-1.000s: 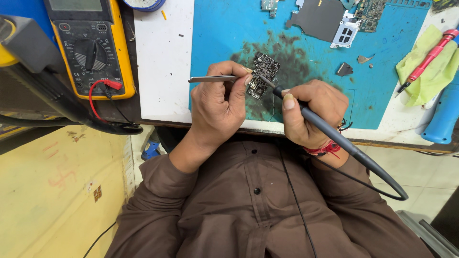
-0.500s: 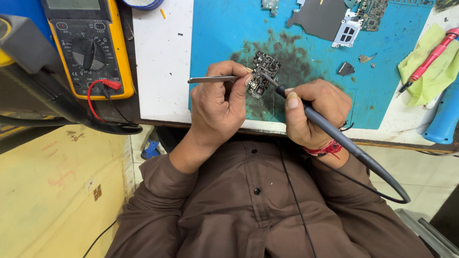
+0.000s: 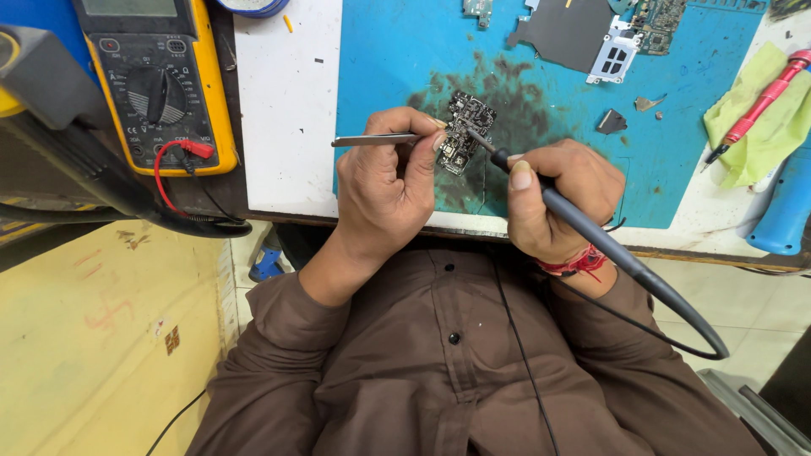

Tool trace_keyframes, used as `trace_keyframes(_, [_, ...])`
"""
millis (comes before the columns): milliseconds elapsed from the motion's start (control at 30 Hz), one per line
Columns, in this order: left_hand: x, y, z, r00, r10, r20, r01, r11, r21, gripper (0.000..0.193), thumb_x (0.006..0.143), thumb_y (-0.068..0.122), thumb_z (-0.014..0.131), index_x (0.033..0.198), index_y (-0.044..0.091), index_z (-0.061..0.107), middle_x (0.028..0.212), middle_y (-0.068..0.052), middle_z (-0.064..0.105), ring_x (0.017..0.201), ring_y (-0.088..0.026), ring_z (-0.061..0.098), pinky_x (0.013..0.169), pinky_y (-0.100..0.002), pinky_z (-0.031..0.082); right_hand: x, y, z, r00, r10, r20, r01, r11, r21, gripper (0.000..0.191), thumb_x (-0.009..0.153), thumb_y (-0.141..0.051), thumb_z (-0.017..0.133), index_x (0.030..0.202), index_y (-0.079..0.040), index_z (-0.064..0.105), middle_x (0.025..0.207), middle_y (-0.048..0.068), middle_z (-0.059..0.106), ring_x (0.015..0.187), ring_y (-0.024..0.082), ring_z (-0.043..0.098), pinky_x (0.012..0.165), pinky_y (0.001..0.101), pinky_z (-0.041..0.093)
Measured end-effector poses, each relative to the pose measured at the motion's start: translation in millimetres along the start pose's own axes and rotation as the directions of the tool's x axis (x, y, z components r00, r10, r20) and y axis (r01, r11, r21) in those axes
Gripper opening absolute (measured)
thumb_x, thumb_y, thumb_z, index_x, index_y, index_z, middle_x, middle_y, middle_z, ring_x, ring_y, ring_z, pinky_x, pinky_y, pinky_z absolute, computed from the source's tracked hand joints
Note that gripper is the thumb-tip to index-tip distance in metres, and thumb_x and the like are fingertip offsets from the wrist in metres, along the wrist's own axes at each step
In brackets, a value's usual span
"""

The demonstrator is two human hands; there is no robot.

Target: The person holds a small circuit board with tweezers and uses a soldering iron to apply heat to specific points on the board. The person repeatedly touches the iron to different areas while maintaining a steady grip on the board.

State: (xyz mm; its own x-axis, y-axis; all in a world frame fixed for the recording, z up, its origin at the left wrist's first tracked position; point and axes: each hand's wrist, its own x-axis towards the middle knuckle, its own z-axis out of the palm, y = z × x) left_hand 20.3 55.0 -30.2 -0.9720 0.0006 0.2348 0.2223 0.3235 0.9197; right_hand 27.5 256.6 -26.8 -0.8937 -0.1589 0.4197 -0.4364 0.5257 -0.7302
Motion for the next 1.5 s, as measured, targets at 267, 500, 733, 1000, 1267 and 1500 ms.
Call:
trace_keyframes(267, [0.4, 0.0, -0.8, 1.0, -0.012, 0.003, 0.012, 1.0, -0.003, 0.011, 0.108, 0.002, 0.068, 0.114, 0.004, 0.06, 0.101, -0.005, 0.072, 0.07, -0.006, 0.066, 0.061, -0.021, 0.053, -1.9, 1.3, 0.8, 1.0, 0.015, -0.016, -0.015, 1.0, 0.001, 0.011, 0.104, -0.006, 0.066, 0.095, 0.0, 0.063, 0.079, 0.011, 0.063, 0.06, 0.023, 0.059, 0.057, 0.0331, 0.043])
trace_keyframes(500, [0.3, -0.3, -1.6, 1.0, 0.0, 0.003, 0.0, 1.0, 0.015, 0.01, 0.108, 0.002, 0.068, 0.114, 0.004, 0.06, 0.101, -0.005, 0.072, 0.07, -0.007, 0.067, 0.062, -0.021, 0.053, -3.0, 1.6, 2.0, 1.0, 0.01, -0.022, -0.01, 1.0, 0.007, 0.011, 0.105, -0.007, 0.065, 0.096, -0.001, 0.063, 0.082, 0.012, 0.064, 0.061, 0.024, 0.06, 0.059, 0.0334, 0.044])
trace_keyframes(733, [0.5, 0.1, -1.4, 1.0, -0.015, 0.006, 0.015, 1.0, 0.021, 0.01, 0.107, 0.002, 0.069, 0.113, 0.003, 0.061, 0.098, -0.005, 0.071, 0.068, -0.007, 0.066, 0.061, -0.022, 0.052, -2.6, 1.8, 1.7, 1.0, 0.01, -0.02, -0.01, 1.0, 0.011, 0.011, 0.104, -0.007, 0.065, 0.096, 0.0, 0.063, 0.081, 0.012, 0.064, 0.061, 0.024, 0.06, 0.058, 0.0335, 0.044])
trace_keyframes(1000, [-0.2, -0.2, -1.1, 1.0, -0.002, 0.002, 0.002, 1.0, 0.003, 0.011, 0.108, 0.002, 0.068, 0.115, 0.004, 0.06, 0.103, -0.005, 0.072, 0.072, -0.007, 0.067, 0.064, -0.022, 0.054, -2.4, 1.0, 1.4, 1.0, 0.007, -0.016, -0.006, 1.0, 0.008, 0.012, 0.105, -0.006, 0.065, 0.095, -0.001, 0.062, 0.082, 0.012, 0.065, 0.061, 0.023, 0.06, 0.058, 0.0332, 0.044])
trace_keyframes(1267, [0.2, -1.0, -1.5, 1.0, -0.005, 0.01, 0.005, 1.0, -0.004, 0.011, 0.108, 0.002, 0.068, 0.115, 0.003, 0.059, 0.102, -0.005, 0.071, 0.073, -0.007, 0.068, 0.062, -0.021, 0.054, -1.6, 0.3, 1.2, 1.0, 0.017, -0.011, -0.016, 1.0, 0.014, 0.012, 0.106, -0.006, 0.065, 0.095, -0.001, 0.062, 0.08, 0.011, 0.064, 0.06, 0.022, 0.059, 0.057, 0.0322, 0.043])
trace_keyframes(1500, [1.0, -0.3, -2.0, 1.0, -0.011, 0.005, 0.011, 1.0, 0.004, 0.01, 0.107, 0.002, 0.068, 0.113, 0.003, 0.06, 0.102, -0.005, 0.071, 0.073, -0.008, 0.067, 0.061, -0.021, 0.053, -1.6, 0.0, 1.5, 1.0, 0.019, -0.016, -0.019, 1.0, 0.003, 0.012, 0.105, -0.006, 0.065, 0.095, -0.001, 0.063, 0.079, 0.011, 0.062, 0.06, 0.023, 0.059, 0.057, 0.0329, 0.043])
